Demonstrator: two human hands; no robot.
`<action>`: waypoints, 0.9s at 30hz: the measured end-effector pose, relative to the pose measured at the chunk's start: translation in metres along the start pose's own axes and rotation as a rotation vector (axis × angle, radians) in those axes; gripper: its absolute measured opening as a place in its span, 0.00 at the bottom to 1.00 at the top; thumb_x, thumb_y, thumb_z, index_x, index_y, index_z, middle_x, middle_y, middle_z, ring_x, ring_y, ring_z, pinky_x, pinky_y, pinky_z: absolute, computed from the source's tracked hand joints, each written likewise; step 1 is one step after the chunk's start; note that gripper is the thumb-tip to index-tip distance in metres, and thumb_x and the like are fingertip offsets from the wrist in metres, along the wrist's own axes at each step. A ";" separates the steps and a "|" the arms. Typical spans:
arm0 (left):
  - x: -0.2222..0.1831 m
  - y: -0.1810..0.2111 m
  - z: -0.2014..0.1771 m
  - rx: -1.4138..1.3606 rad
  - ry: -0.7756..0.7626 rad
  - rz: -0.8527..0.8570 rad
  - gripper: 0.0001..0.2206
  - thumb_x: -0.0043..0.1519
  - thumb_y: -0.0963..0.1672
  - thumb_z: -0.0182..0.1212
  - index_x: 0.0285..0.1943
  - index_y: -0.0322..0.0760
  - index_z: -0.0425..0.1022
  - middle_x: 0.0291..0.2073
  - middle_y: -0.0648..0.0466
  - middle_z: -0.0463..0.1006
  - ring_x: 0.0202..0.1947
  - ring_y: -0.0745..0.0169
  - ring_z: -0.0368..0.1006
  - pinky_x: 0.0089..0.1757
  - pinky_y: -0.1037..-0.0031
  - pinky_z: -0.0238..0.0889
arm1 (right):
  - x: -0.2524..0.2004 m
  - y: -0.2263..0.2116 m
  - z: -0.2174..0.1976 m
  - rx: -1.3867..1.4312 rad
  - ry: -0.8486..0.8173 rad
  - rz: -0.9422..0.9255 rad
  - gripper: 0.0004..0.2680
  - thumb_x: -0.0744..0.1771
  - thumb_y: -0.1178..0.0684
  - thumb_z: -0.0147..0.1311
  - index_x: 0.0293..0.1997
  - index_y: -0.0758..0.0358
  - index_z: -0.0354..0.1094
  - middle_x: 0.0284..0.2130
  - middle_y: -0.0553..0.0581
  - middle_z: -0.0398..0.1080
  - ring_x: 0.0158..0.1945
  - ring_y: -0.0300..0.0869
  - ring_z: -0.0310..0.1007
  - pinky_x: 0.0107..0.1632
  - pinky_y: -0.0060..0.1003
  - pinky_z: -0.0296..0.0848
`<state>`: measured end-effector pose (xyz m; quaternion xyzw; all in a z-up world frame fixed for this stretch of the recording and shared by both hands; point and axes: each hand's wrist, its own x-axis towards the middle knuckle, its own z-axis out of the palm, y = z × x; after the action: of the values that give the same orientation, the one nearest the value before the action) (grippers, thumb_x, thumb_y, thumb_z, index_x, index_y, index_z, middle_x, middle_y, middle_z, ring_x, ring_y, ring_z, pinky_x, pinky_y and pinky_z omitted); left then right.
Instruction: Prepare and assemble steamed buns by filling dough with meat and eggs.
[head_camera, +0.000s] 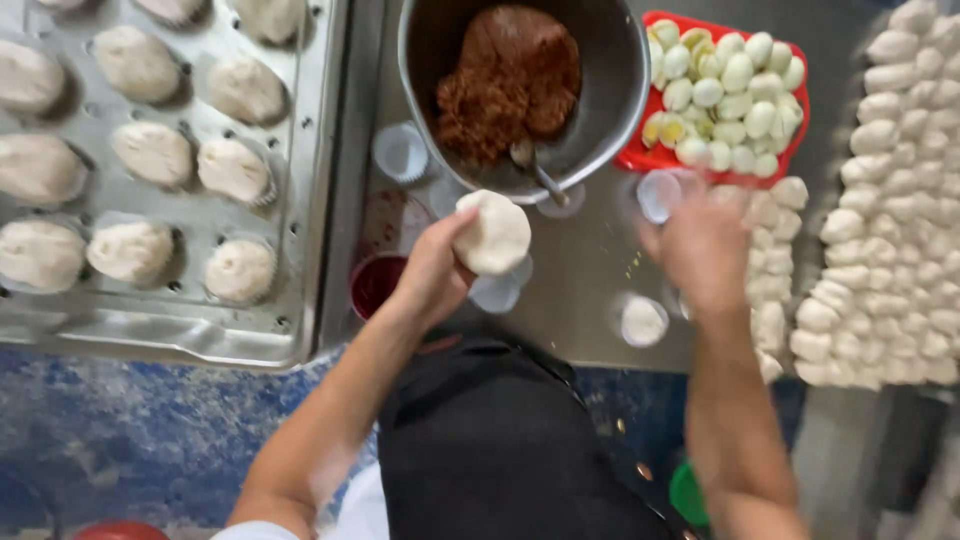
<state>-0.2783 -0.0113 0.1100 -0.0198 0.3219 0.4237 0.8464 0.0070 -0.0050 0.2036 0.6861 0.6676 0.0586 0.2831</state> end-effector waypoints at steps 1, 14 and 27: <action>0.003 -0.001 -0.001 0.004 -0.011 0.017 0.22 0.63 0.46 0.59 0.62 0.24 0.69 0.52 0.43 0.79 0.52 0.51 0.78 0.53 0.62 0.73 | -0.002 -0.007 -0.003 0.000 0.021 0.001 0.20 0.69 0.34 0.59 0.56 0.62 0.70 0.39 0.57 0.77 0.40 0.46 0.75 0.45 0.39 0.74; 0.000 -0.011 -0.008 0.183 -0.141 -0.111 0.15 0.68 0.44 0.59 0.58 0.25 0.75 0.48 0.48 0.80 0.45 0.62 0.78 0.48 0.69 0.72 | -0.012 -0.089 -0.023 1.302 0.463 -0.505 0.21 0.75 0.40 0.34 0.75 0.61 0.50 0.70 0.73 0.56 0.70 0.62 0.61 0.66 0.54 0.65; -0.004 0.002 -0.025 0.211 0.080 -0.010 0.17 0.62 0.40 0.63 0.60 0.25 0.73 0.49 0.46 0.81 0.47 0.59 0.79 0.49 0.68 0.73 | 0.112 -0.096 0.019 0.623 -0.022 -0.126 0.10 0.71 0.47 0.53 0.40 0.61 0.75 0.28 0.65 0.76 0.33 0.60 0.79 0.40 0.56 0.75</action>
<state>-0.2947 -0.0205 0.0925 0.0509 0.3979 0.3822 0.8325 -0.0578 0.0902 0.1100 0.6978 0.6914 -0.1736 0.0696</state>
